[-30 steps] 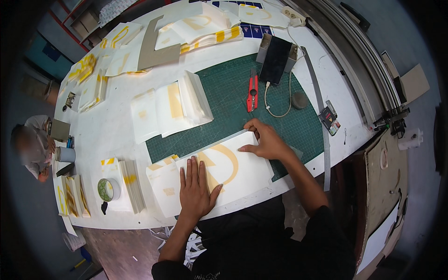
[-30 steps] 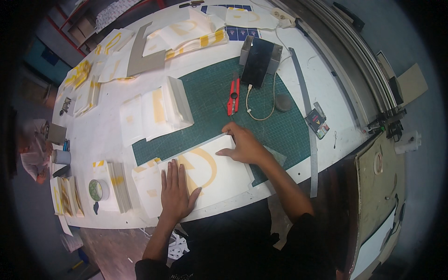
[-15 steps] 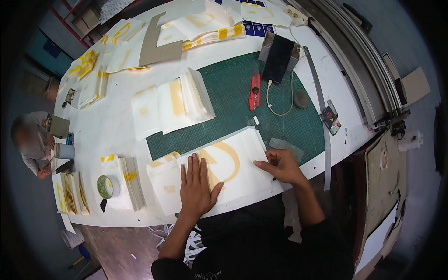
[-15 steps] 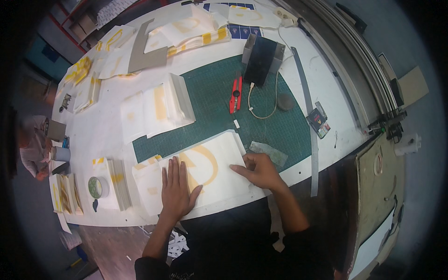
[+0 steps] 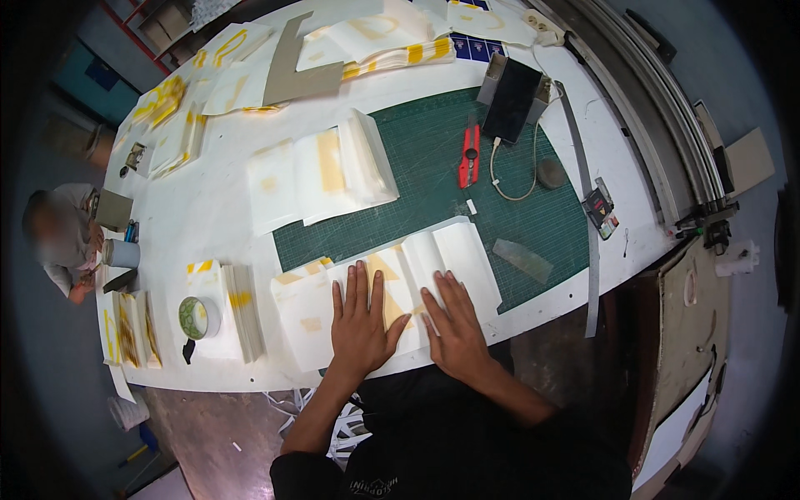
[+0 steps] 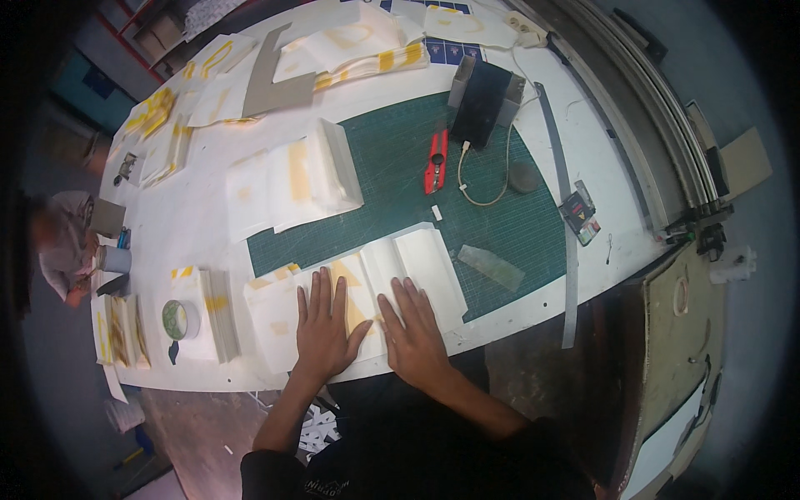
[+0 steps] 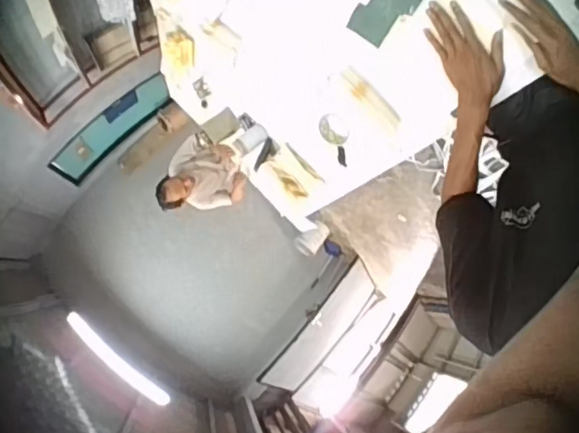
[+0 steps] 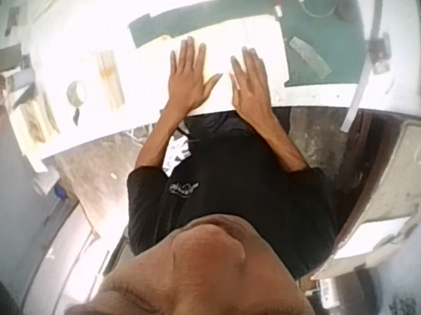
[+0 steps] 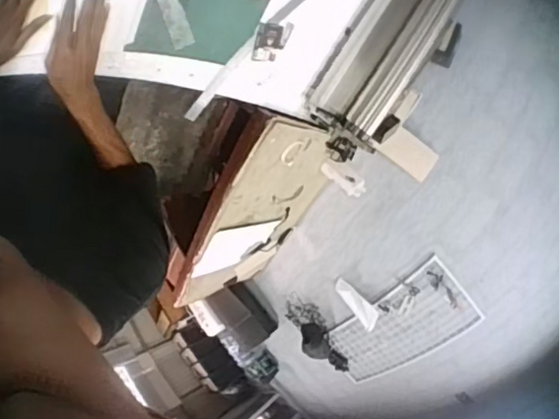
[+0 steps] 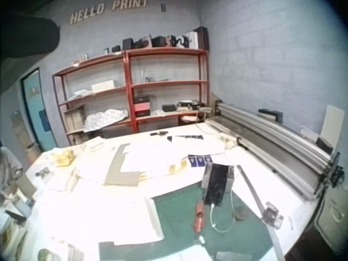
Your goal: The person aligns and presses together two stacks of white paper sheets with yellow markings on a green cutting mat. They repeatedly open and close the assembled stack to check alignment, then place the finished stack onto a growing pile of similar stacks on the table.
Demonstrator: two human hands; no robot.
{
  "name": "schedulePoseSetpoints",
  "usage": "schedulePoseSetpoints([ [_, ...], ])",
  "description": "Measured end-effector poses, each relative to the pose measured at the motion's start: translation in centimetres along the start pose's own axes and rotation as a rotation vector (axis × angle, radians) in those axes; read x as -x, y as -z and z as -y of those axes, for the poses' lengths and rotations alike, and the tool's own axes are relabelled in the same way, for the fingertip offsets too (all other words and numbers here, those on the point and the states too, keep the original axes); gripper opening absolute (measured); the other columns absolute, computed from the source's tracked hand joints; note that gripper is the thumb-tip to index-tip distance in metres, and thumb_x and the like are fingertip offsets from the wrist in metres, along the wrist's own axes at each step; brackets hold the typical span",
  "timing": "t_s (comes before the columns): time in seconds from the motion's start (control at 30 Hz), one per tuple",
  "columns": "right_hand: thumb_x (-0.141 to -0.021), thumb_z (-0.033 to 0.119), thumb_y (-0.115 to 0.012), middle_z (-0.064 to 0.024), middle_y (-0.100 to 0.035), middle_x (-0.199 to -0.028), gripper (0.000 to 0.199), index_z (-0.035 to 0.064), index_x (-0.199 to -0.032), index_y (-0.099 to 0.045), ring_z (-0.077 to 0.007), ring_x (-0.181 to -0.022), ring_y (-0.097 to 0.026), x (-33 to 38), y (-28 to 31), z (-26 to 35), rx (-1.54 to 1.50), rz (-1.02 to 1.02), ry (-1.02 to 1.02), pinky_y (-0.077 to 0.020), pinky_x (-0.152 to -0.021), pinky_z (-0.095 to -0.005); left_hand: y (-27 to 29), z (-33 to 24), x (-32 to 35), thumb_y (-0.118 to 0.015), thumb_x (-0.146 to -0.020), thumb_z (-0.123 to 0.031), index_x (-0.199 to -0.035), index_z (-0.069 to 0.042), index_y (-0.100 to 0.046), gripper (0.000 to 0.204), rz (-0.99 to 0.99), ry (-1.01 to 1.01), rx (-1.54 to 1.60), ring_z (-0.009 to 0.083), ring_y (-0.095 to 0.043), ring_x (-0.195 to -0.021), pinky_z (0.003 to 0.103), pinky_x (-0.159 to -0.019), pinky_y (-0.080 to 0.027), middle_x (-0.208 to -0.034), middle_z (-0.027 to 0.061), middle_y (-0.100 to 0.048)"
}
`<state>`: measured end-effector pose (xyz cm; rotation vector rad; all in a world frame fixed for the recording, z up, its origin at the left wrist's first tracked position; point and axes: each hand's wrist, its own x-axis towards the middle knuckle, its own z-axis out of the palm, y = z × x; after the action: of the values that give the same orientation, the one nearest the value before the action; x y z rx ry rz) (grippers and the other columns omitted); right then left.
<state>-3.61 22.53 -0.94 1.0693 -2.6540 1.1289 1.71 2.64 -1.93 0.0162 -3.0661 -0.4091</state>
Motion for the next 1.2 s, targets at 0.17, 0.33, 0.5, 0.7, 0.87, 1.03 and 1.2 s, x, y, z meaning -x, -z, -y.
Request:
schedulePoseSetpoints([
  [0.17,-0.1,0.012,-0.062,-0.0343,-0.037,-0.163,0.054,-0.0075,-0.149,-0.052,-0.054,-0.155,-0.029,0.2,-2.2,0.7,0.043,0.134,0.009,-0.0249,-0.123,-0.0701,0.2,0.3,-0.3,-0.059,-0.102,-0.048,-0.155,0.014,-0.039,0.084,0.016,-0.062,-0.038,0.0479,-0.025,-0.159,0.059,-0.13,-0.017,-0.166,0.0377,-0.031],
  [0.33,-0.097,0.017,-0.062,-0.035,-0.036,-0.163,0.058,-0.0114,-0.147,-0.052,-0.0533,-0.155,-0.03,0.0,-2.0,1.4,0.044,0.17,-0.01,-0.0221,-0.125,-0.069,-0.4,1.2,-0.4,-0.062,-0.101,-0.042,-0.152,0.021,-0.037,0.085,-0.046,-0.13,0.192,0.0494,-0.027,-0.158,0.057,-0.13,-0.02,-0.163,0.0397,-0.033],
  [0.5,-0.094,0.016,-0.06,-0.0354,-0.036,-0.162,0.06,-0.0153,-0.144,-0.051,-0.0529,-0.156,-0.029,0.0,-1.8,1.3,0.025,0.196,-0.018,-0.0205,-0.126,-0.0686,0.2,0.9,-0.6,-0.061,-0.101,-0.037,-0.159,0.007,-0.039,0.076,-0.018,-0.133,0.181,0.0504,-0.028,-0.157,0.061,-0.129,-0.021,-0.166,0.0324,-0.033],
  [0.7,-0.093,0.01,-0.061,-0.0345,-0.037,-0.162,0.056,-0.0159,-0.142,-0.052,-0.0528,-0.154,-0.031,0.1,-1.9,1.4,0.018,0.191,-0.008,-0.025,-0.125,-0.0674,0.5,0.7,-0.7,-0.058,-0.102,-0.031,-0.16,-0.006,-0.045,0.064,0.035,-0.135,0.114,0.0489,-0.027,-0.158,0.061,-0.129,-0.02,-0.17,0.0208,-0.035],
  [0.87,-0.097,0.004,-0.063,-0.0327,-0.038,-0.162,0.049,-0.0104,-0.143,-0.056,-0.0521,-0.153,-0.035,-0.1,-1.5,-0.4,-0.108,0.104,-0.027,-0.0299,-0.124,-0.0642,0.5,0.7,-0.7,-0.058,-0.101,-0.028,-0.16,-0.005,-0.044,0.065,0.047,-0.132,0.101,0.0477,-0.026,-0.158,0.061,-0.129,-0.019,-0.17,0.0195,-0.035],
  [1.03,-0.102,0.01,-0.061,-0.0307,-0.035,-0.165,0.046,-0.0064,-0.145,-0.055,-0.0511,-0.154,-0.033,-1.5,-0.7,-1.3,0.009,0.195,0.007,-0.0286,-0.125,-0.063,0.6,0.7,-0.7,-0.058,-0.1,-0.025,-0.161,-0.004,-0.043,0.067,0.065,-0.119,0.104,0.0469,-0.025,-0.159,0.06,-0.129,-0.019,-0.17,0.0193,-0.035],
  [1.2,-0.104,0.011,-0.059,-0.0298,-0.035,-0.166,0.045,-0.0064,-0.145,-0.055,-0.0507,-0.155,-0.031,-1.3,-0.9,-1.5,0.031,0.244,0.02,-0.0272,-0.126,-0.0617,0.6,0.8,-0.8,-0.057,-0.101,-0.026,-0.16,-0.005,-0.046,0.064,0.053,-0.125,0.092,0.045,-0.028,-0.158,0.058,-0.13,-0.019,-0.17,0.018,-0.038],
])
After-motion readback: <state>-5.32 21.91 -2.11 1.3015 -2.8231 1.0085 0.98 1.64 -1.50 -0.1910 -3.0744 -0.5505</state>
